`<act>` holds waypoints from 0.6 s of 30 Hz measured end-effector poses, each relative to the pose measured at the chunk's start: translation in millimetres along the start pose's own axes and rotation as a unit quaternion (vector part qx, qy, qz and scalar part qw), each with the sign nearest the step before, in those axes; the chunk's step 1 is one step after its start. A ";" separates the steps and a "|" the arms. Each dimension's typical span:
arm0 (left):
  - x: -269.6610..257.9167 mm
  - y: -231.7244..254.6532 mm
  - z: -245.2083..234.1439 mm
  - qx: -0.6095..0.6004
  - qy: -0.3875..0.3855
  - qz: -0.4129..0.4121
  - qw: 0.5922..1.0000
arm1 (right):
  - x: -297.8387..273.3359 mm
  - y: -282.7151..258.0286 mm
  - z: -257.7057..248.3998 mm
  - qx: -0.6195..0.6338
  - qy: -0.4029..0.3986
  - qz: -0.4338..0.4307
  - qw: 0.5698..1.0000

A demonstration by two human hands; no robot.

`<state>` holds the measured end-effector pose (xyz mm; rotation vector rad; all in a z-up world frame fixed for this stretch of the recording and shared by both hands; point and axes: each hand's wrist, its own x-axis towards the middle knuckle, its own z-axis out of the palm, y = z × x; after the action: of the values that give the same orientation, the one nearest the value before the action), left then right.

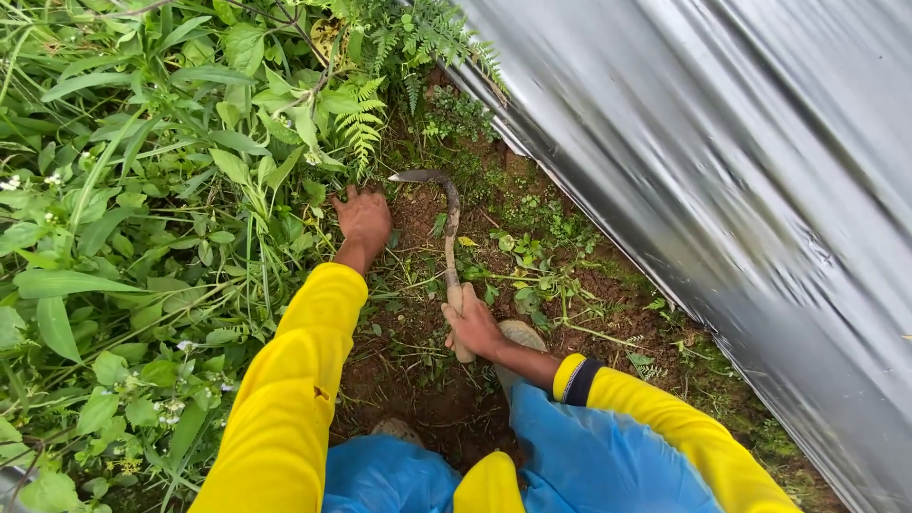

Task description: The person uses a sickle to cut weeds growing along the edge of a plastic-covered garden bed. They pull the cut weeds by hand and toss them aside, clearing the area next to the plastic sheeting.

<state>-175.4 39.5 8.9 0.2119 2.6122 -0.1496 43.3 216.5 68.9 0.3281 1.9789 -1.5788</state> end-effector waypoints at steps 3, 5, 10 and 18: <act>10.4 -9.3 10.4 -0.081 0.022 0.012 0.996 | 2.1 -0.8 2.6 -0.008 0.010 0.000 1.000; 13.6 -13.9 13.0 -0.106 0.021 0.014 0.994 | 8.1 1.8 3.1 -0.028 0.013 -0.004 1.000; 5.3 -13.6 -0.5 -0.095 -0.033 0.009 0.995 | -2.4 -15.2 6.8 -0.025 0.009 -0.005 1.000; -9.8 -16.7 -14.9 -0.087 -0.044 0.012 0.995 | 18.1 0.6 11.3 -0.013 0.080 -0.040 0.996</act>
<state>-177.2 24.0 27.8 0.1720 2.5163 0.0750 32.3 203.0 56.5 0.3815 2.1560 -1.6194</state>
